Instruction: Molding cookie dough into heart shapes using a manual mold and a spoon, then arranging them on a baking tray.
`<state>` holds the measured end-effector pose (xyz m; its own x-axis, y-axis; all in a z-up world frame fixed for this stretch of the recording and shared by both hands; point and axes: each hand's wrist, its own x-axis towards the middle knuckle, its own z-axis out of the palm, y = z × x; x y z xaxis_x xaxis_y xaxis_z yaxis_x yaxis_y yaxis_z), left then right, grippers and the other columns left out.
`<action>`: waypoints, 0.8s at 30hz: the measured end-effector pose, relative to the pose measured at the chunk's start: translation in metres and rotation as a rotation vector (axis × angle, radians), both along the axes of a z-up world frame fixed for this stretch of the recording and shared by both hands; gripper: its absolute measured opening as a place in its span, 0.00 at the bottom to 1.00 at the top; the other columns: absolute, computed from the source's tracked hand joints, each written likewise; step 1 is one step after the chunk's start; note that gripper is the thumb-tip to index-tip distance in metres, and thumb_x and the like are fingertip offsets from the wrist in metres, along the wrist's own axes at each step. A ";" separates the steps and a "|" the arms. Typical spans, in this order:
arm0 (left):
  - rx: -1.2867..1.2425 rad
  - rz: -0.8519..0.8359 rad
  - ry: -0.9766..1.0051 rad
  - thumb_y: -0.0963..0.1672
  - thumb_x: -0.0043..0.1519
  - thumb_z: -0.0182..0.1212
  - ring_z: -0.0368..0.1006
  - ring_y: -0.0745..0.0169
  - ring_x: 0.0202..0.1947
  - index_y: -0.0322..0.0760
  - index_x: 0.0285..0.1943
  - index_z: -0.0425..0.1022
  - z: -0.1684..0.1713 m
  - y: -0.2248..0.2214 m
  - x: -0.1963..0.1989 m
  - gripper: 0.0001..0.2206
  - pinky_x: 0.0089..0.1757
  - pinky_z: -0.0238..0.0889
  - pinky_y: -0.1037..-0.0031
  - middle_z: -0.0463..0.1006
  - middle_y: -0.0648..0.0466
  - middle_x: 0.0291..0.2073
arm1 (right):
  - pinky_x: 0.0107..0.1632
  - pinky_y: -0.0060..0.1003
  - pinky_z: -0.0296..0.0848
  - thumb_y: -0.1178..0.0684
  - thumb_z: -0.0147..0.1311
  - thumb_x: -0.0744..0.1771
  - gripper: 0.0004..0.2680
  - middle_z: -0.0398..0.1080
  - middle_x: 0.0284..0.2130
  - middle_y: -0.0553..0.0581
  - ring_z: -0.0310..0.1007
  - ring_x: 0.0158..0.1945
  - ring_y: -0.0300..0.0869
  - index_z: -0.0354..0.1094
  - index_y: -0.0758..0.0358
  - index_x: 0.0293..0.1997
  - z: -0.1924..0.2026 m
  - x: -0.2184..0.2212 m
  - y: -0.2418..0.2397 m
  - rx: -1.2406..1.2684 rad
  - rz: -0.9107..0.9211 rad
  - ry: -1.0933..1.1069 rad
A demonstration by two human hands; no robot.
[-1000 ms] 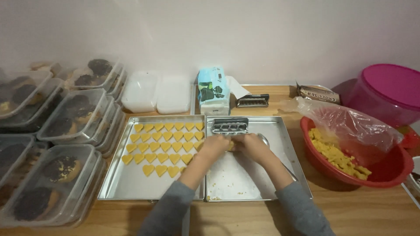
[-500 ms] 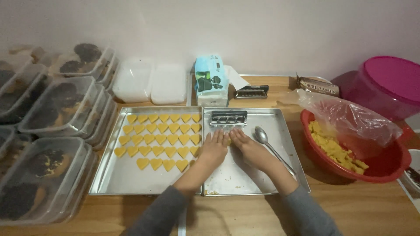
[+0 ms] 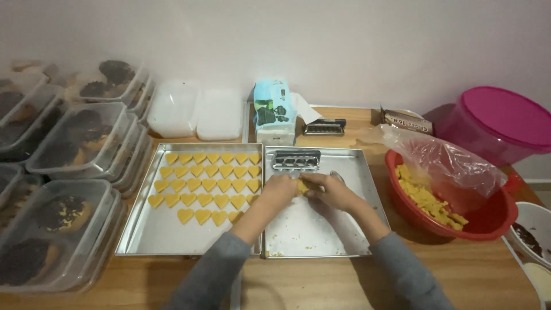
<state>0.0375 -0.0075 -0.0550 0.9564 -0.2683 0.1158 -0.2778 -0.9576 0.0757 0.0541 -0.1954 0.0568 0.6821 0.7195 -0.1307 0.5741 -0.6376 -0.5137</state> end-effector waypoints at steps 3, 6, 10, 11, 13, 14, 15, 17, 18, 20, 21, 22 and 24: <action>-0.030 0.035 -0.048 0.43 0.57 0.67 0.83 0.47 0.40 0.34 0.47 0.82 0.014 -0.005 0.004 0.12 0.40 0.72 0.58 0.84 0.43 0.38 | 0.74 0.60 0.50 0.52 0.62 0.65 0.21 0.69 0.64 0.53 0.66 0.68 0.50 0.65 0.51 0.67 -0.027 0.019 0.004 0.031 -0.013 -0.053; -0.073 0.073 0.050 0.48 0.54 0.71 0.79 0.43 0.48 0.32 0.58 0.75 0.007 -0.010 0.019 0.25 0.44 0.71 0.51 0.82 0.40 0.46 | 0.70 0.49 0.61 0.52 0.66 0.64 0.21 0.74 0.59 0.55 0.70 0.64 0.48 0.69 0.52 0.65 -0.055 0.041 0.009 0.001 0.007 -0.171; -0.076 0.119 0.077 0.49 0.55 0.72 0.75 0.43 0.53 0.33 0.56 0.78 0.040 -0.011 -0.001 0.22 0.52 0.66 0.53 0.81 0.42 0.51 | 0.66 0.43 0.67 0.48 0.69 0.61 0.20 0.77 0.52 0.51 0.73 0.60 0.46 0.73 0.51 0.59 -0.050 0.039 0.007 -0.021 -0.010 -0.202; -0.067 0.124 0.068 0.50 0.55 0.72 0.74 0.44 0.52 0.35 0.53 0.81 0.046 -0.010 -0.003 0.21 0.51 0.65 0.55 0.81 0.44 0.50 | 0.65 0.43 0.68 0.49 0.69 0.61 0.18 0.78 0.50 0.52 0.74 0.58 0.47 0.75 0.54 0.57 -0.047 0.037 0.007 0.013 -0.032 -0.191; -0.078 0.124 0.055 0.50 0.55 0.72 0.74 0.44 0.51 0.35 0.50 0.82 0.032 -0.005 0.009 0.19 0.51 0.65 0.55 0.82 0.45 0.50 | 0.63 0.44 0.70 0.49 0.69 0.61 0.18 0.78 0.48 0.52 0.76 0.56 0.47 0.75 0.53 0.56 -0.039 0.028 0.008 0.074 -0.071 -0.173; -0.090 0.126 0.041 0.50 0.56 0.72 0.74 0.45 0.51 0.35 0.48 0.83 0.025 -0.003 0.014 0.18 0.51 0.64 0.56 0.82 0.46 0.49 | 0.61 0.45 0.72 0.49 0.70 0.61 0.18 0.79 0.46 0.52 0.77 0.55 0.48 0.75 0.52 0.55 -0.035 0.023 0.009 0.135 -0.108 -0.157; -0.091 0.123 0.046 0.50 0.56 0.72 0.74 0.45 0.51 0.35 0.48 0.83 0.026 -0.002 0.011 0.18 0.51 0.64 0.56 0.82 0.46 0.49 | 0.61 0.45 0.72 0.49 0.70 0.61 0.18 0.79 0.46 0.52 0.77 0.55 0.48 0.75 0.52 0.55 -0.036 0.024 0.009 0.132 -0.110 -0.153; -0.089 0.105 -0.051 0.50 0.54 0.72 0.76 0.48 0.49 0.38 0.46 0.84 0.029 0.000 0.005 0.16 0.51 0.66 0.56 0.83 0.49 0.45 | 0.60 0.44 0.73 0.47 0.72 0.58 0.18 0.79 0.44 0.51 0.78 0.52 0.47 0.75 0.48 0.52 -0.038 0.026 0.010 0.104 -0.114 -0.189; -0.089 0.102 -0.049 0.50 0.54 0.72 0.76 0.48 0.49 0.38 0.46 0.84 0.036 -0.002 -0.002 0.16 0.51 0.66 0.56 0.83 0.49 0.45 | 0.60 0.44 0.73 0.47 0.72 0.58 0.18 0.79 0.44 0.51 0.78 0.52 0.47 0.75 0.48 0.52 -0.037 0.022 0.009 0.103 -0.117 -0.187; -0.057 0.092 0.001 0.47 0.59 0.67 0.75 0.47 0.51 0.37 0.46 0.84 0.055 -0.004 -0.012 0.12 0.53 0.64 0.57 0.84 0.48 0.47 | 0.59 0.43 0.74 0.48 0.73 0.57 0.17 0.79 0.42 0.50 0.79 0.51 0.47 0.76 0.46 0.49 -0.031 0.019 0.009 0.115 -0.102 -0.201; -0.055 0.092 -0.004 0.47 0.59 0.67 0.75 0.47 0.51 0.37 0.46 0.84 0.057 -0.004 -0.013 0.12 0.53 0.64 0.57 0.84 0.48 0.47 | 0.59 0.43 0.74 0.48 0.73 0.57 0.17 0.79 0.42 0.50 0.79 0.51 0.47 0.76 0.46 0.49 -0.027 0.018 0.007 0.118 -0.103 -0.206; -0.044 0.082 0.006 0.47 0.60 0.66 0.75 0.47 0.52 0.37 0.47 0.84 0.059 -0.005 -0.014 0.12 0.54 0.63 0.56 0.83 0.47 0.48 | 0.61 0.44 0.73 0.50 0.72 0.58 0.19 0.79 0.45 0.53 0.78 0.53 0.48 0.75 0.48 0.54 -0.023 0.017 0.005 0.133 -0.102 -0.149; -0.032 0.074 0.016 0.46 0.61 0.65 0.75 0.47 0.53 0.36 0.47 0.84 0.072 -0.007 -0.023 0.11 0.54 0.62 0.55 0.83 0.47 0.48 | 0.62 0.45 0.72 0.53 0.71 0.59 0.21 0.80 0.48 0.56 0.77 0.56 0.50 0.74 0.51 0.58 -0.014 0.011 0.003 0.149 -0.100 -0.092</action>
